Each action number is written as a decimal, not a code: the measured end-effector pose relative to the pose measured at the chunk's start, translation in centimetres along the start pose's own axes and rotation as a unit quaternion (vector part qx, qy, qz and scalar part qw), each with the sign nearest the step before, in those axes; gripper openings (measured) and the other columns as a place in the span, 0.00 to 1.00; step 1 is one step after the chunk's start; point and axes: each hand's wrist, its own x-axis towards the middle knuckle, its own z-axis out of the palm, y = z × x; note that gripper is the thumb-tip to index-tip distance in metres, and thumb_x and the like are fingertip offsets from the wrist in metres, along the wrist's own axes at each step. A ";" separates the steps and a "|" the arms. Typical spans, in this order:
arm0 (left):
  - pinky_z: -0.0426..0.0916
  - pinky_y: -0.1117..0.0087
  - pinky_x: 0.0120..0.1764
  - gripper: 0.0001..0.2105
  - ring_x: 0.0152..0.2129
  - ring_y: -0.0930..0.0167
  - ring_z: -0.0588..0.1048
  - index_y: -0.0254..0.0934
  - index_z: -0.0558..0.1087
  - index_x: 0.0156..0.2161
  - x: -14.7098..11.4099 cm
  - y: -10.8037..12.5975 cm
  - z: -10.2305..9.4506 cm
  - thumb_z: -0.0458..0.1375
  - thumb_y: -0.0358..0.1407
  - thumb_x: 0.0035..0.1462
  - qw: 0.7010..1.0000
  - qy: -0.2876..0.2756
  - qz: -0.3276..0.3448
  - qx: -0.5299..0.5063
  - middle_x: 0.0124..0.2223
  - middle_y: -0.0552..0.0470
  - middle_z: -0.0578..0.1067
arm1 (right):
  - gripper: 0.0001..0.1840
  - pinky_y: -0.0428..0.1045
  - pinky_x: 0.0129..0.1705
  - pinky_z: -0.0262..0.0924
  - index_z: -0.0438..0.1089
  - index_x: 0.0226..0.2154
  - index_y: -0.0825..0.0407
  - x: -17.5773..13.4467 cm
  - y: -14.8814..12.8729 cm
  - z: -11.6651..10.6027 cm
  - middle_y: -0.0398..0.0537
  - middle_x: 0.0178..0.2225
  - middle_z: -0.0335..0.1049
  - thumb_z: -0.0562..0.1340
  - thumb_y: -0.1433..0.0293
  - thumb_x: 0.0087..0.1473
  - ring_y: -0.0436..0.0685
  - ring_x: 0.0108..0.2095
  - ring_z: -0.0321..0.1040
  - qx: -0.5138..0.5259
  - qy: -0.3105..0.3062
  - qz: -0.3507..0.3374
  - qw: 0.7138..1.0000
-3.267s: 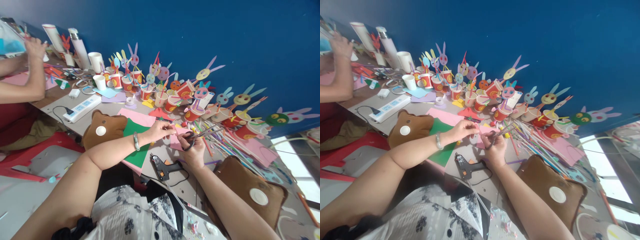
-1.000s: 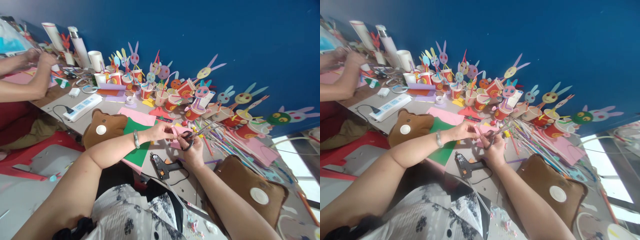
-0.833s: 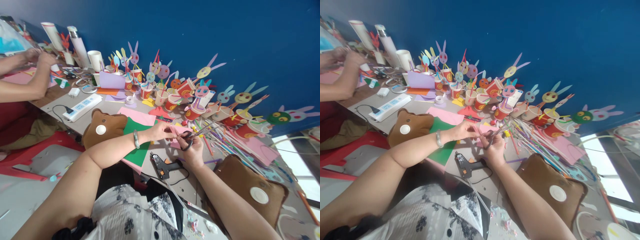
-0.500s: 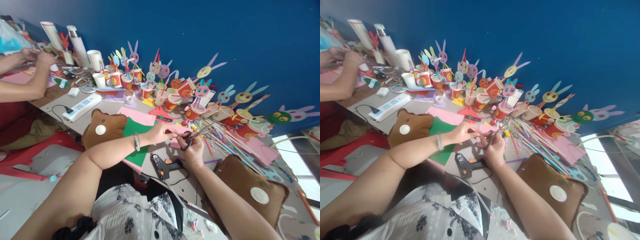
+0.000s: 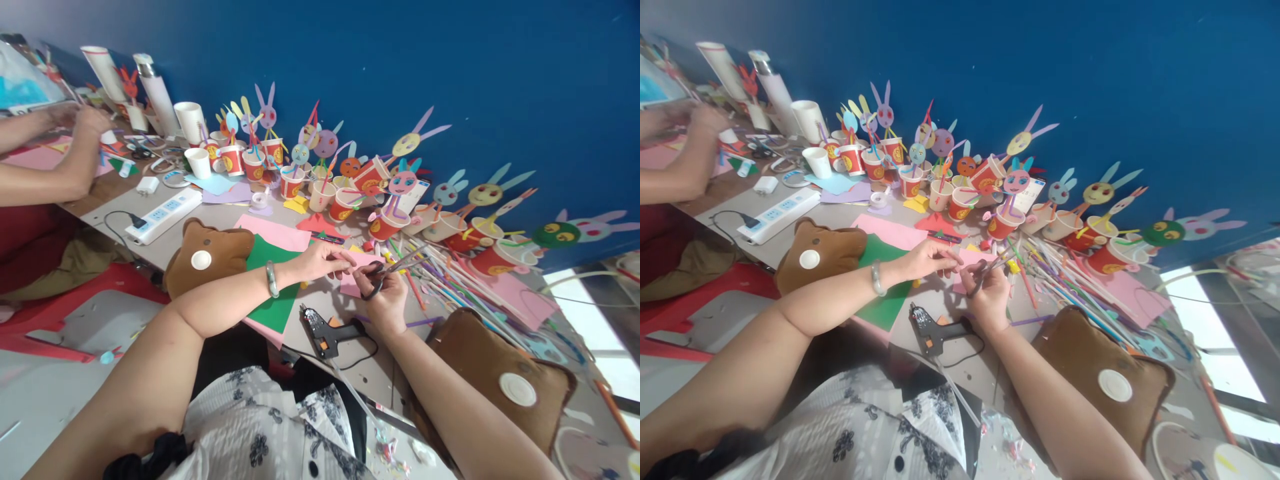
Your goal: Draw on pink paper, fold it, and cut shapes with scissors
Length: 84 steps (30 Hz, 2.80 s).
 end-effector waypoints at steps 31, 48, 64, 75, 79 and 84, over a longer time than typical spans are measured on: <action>0.68 0.77 0.25 0.19 0.20 0.78 0.74 0.28 0.73 0.36 -0.1 0.1 0.2 0.64 0.47 0.56 0.999 0.025 -0.016 -0.042 0.28 0.48 0.78 | 0.16 0.50 0.31 0.62 0.69 0.29 0.51 -0.1 -0.4 0.0 0.45 0.28 0.72 0.72 0.58 0.48 0.54 0.28 0.66 -0.002 -0.015 0.028 0.999; 0.68 0.73 0.28 0.16 0.20 0.78 0.72 0.29 0.75 0.32 0.1 -0.4 -0.1 0.70 0.43 0.49 0.995 -0.040 -0.041 -0.083 0.25 0.53 0.74 | 0.18 0.51 0.30 0.59 0.67 0.28 0.48 0.2 0.3 -0.2 0.40 0.26 0.65 0.73 0.58 0.45 0.53 0.26 0.62 0.081 -0.040 0.076 0.993; 0.66 0.75 0.27 0.14 0.20 0.79 0.71 0.30 0.72 0.32 -0.2 -0.3 0.3 0.66 0.41 0.54 0.998 -0.030 -0.033 -0.053 0.24 0.55 0.73 | 0.18 0.50 0.30 0.58 0.68 0.28 0.50 0.1 0.4 -0.2 0.41 0.25 0.67 0.73 0.57 0.45 0.52 0.25 0.62 0.017 -0.036 0.059 0.997; 0.64 0.76 0.25 0.13 0.19 0.79 0.70 0.30 0.73 0.29 -0.2 0.8 0.3 0.67 0.40 0.52 0.998 0.023 -0.030 -0.042 0.23 0.54 0.74 | 0.17 0.52 0.27 0.62 0.68 0.27 0.49 0.1 0.4 -0.4 0.45 0.23 0.70 0.73 0.58 0.44 0.55 0.23 0.64 0.025 -0.082 0.046 0.995; 0.64 0.76 0.26 0.14 0.19 0.79 0.71 0.30 0.72 0.30 -0.3 1.0 0.0 0.68 0.41 0.51 0.997 0.052 -0.032 -0.040 0.22 0.54 0.73 | 0.17 0.50 0.26 0.62 0.68 0.27 0.49 0.1 -0.1 -0.2 0.42 0.23 0.69 0.74 0.59 0.41 0.52 0.22 0.64 0.024 -0.068 0.050 0.996; 0.65 0.77 0.27 0.12 0.20 0.79 0.71 0.30 0.71 0.29 -0.3 0.9 0.1 0.64 0.38 0.56 0.996 0.065 -0.044 -0.051 0.21 0.55 0.72 | 0.18 0.49 0.25 0.62 0.68 0.27 0.50 0.2 -0.7 -0.2 0.40 0.23 0.66 0.74 0.59 0.40 0.51 0.22 0.62 0.019 -0.067 0.048 0.996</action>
